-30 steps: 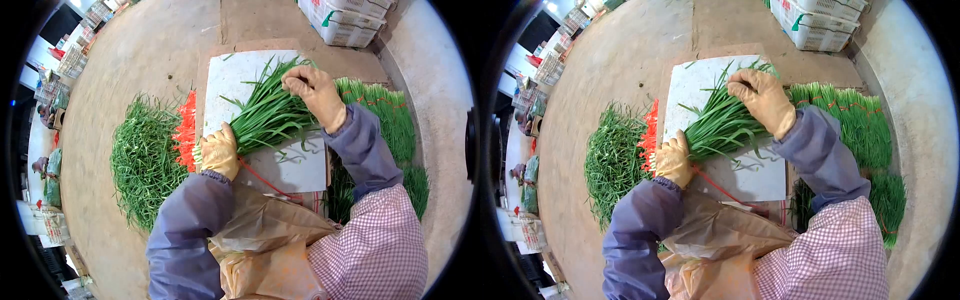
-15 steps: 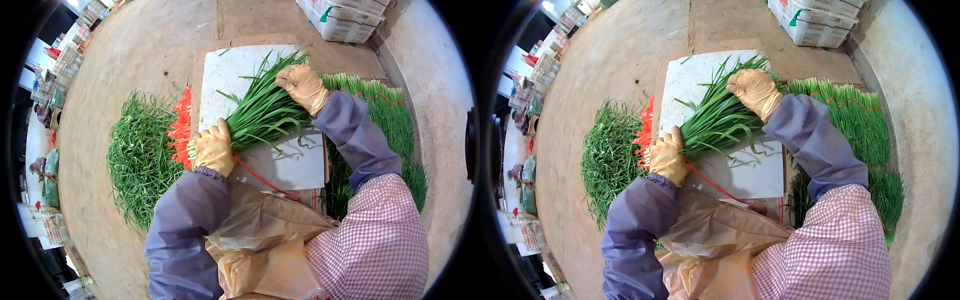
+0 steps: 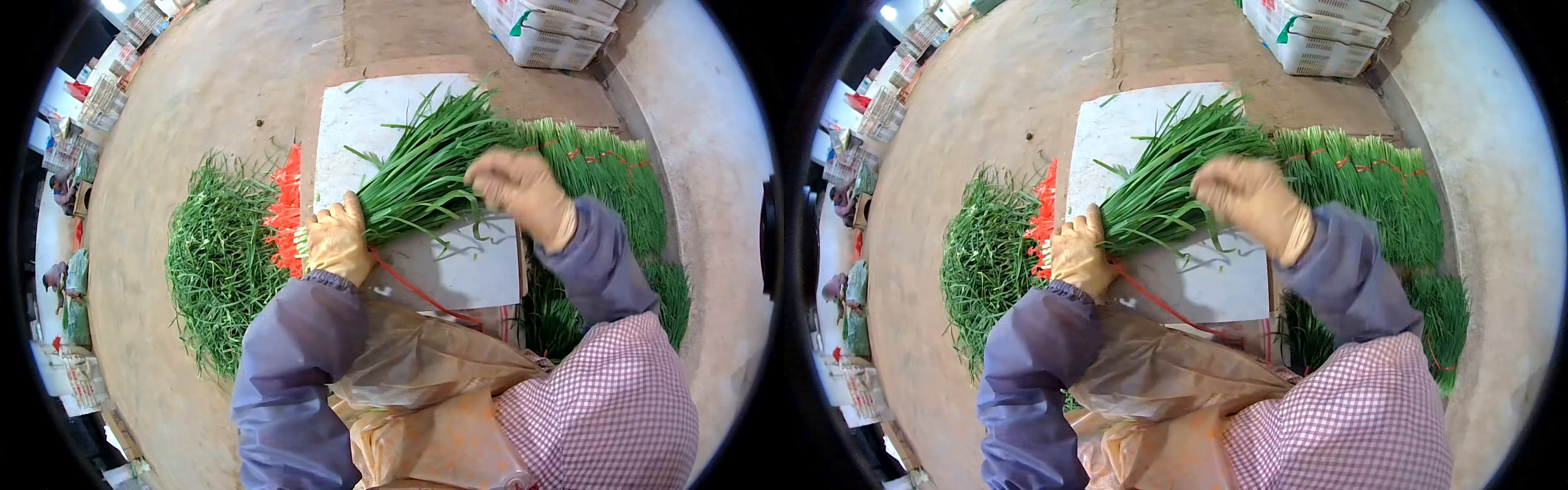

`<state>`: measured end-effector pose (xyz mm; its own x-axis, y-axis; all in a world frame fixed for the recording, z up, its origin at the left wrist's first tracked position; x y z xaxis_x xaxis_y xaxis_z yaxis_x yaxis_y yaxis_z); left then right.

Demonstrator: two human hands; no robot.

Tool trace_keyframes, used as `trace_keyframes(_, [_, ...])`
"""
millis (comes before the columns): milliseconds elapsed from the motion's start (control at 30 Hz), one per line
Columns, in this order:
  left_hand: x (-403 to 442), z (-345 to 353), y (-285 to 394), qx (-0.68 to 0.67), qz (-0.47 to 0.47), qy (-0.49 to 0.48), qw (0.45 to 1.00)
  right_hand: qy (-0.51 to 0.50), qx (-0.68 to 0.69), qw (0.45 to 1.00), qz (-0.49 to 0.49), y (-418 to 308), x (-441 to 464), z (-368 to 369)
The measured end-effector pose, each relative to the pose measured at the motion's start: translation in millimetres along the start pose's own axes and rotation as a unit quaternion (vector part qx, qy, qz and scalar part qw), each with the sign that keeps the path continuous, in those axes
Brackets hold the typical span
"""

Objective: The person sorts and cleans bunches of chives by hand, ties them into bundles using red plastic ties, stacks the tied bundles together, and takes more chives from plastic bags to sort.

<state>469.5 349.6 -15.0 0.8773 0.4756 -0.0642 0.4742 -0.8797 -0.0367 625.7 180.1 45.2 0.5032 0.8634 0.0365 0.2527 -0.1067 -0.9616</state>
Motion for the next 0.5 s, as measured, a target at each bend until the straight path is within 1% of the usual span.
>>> trace_keyframes(33, [0.6, 1.4, -0.6, 0.011, 0.0, -0.003, 1.0, -0.024, -0.053, 0.998, 0.009, 2.5, -13.1, 15.1])
trace_keyframes(67, [0.3, 0.8, 0.4, 0.012, 0.001, -0.005, 1.0, -0.026, -0.021, 0.998, 0.055, 22.1, -23.4, 29.5])
trace_keyframes(133, [-1.1, -3.6, 1.8, 0.016, 0.002, -0.008, 1.0, -0.005, -0.182, 0.983, -0.013, 25.4, -27.5, 46.0])
trace_keyframes(233, [-1.8, -2.8, 0.6, 0.016, 0.011, 0.019, 1.0, 0.02, -0.19, 0.981, -0.039, 38.8, -29.1, 70.6])
trace_keyframes(267, [-1.2, -2.2, 0.5, 0.005, 0.001, 0.009, 1.0, -0.054, -0.151, 0.987, 0.03, 56.8, -28.5, 86.2])
trace_keyframes(333, [-0.7, -5.7, 0.2, -0.014, -0.016, -0.009, 1.0, -0.194, -0.065, 0.965, 0.163, 87.4, -36.9, 115.7])
trace_keyframes(367, [-0.3, -5.5, -1.3, -0.031, -0.026, -0.013, 0.999, -0.215, -0.14, 0.959, 0.12, 90.5, -38.4, 116.4])
trace_keyframes(467, [-2.3, -8.7, 1.6, -0.021, 0.002, 0.018, 1.0, -0.084, -0.072, 0.981, 0.157, 112.8, -52.7, 78.5])
trace_keyframes(500, [-2.7, -9.7, 2.1, -0.032, 0.008, 0.019, 0.999, -0.046, -0.079, 0.984, 0.154, 112.9, -57.1, 57.6])
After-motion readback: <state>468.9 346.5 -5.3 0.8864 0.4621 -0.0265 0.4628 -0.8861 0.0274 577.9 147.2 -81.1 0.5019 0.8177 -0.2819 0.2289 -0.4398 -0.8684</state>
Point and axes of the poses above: each hand's wrist, its own x-axis towards the middle knuckle, its own z-axis out of the palm, y = z × x, the point moved 9 cm from there along x, towards the middle knuckle, and after that the axes turned 6 degrees about -x, right-handed, at the moved point
